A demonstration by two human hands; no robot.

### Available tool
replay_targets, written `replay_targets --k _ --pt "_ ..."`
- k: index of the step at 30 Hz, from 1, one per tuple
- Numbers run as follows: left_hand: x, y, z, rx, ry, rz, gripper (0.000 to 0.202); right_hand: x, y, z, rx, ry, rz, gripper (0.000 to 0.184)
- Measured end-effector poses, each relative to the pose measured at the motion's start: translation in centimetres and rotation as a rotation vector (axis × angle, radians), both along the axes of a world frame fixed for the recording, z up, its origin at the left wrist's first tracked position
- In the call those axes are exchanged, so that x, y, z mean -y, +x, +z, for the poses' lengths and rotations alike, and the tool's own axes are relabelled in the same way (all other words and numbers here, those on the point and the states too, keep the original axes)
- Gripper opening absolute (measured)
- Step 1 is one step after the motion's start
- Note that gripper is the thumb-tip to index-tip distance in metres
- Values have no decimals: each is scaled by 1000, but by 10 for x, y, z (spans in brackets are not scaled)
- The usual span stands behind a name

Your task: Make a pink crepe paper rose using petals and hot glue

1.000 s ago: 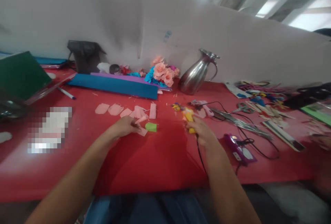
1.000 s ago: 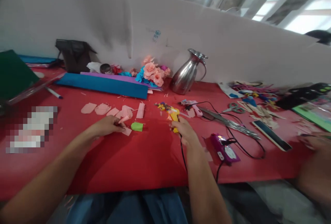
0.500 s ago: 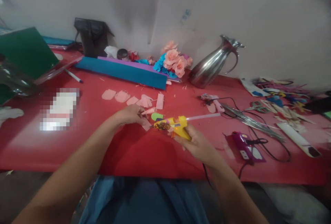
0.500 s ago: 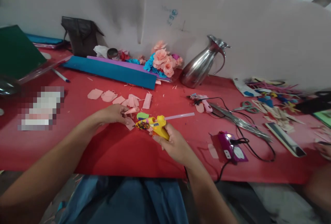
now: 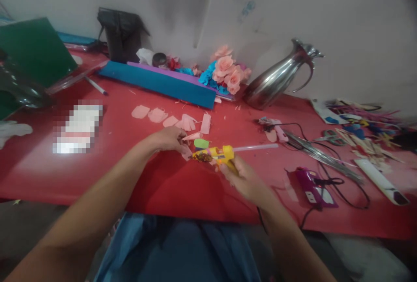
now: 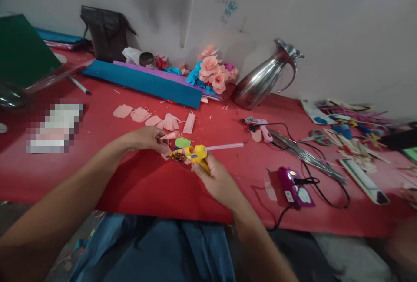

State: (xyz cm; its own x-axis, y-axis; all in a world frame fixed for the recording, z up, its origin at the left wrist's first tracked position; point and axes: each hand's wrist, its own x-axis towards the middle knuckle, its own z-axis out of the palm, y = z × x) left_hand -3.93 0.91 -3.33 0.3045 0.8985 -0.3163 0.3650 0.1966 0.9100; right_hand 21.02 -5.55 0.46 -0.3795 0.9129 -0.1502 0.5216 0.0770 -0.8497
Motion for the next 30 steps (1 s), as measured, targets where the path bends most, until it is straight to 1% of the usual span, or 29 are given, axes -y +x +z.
replay_targets --k 5,10,13,17,21,26,30 --pt "1 1 2 -39 24 -40 17 -1 -6 3 28 26 35 33" --pt "3 2 7 -38 0 -14 20 -3 -5 3 88 31 34 36" --pt "4 3 9 -48 18 -40 21 -4 -4 3 134 42 32 36" --pt "3 3 8 -114 64 -51 19 -5 -2 2 167 61 36 35" --pt "3 3 11 -154 59 -81 20 -7 -1 1 189 75 35 36" --pt "3 2 15 -212 63 -145 22 -5 -3 6 237 99 15 38" --pt "4 2 16 -235 61 -154 21 -3 -6 9 271 98 4 39"
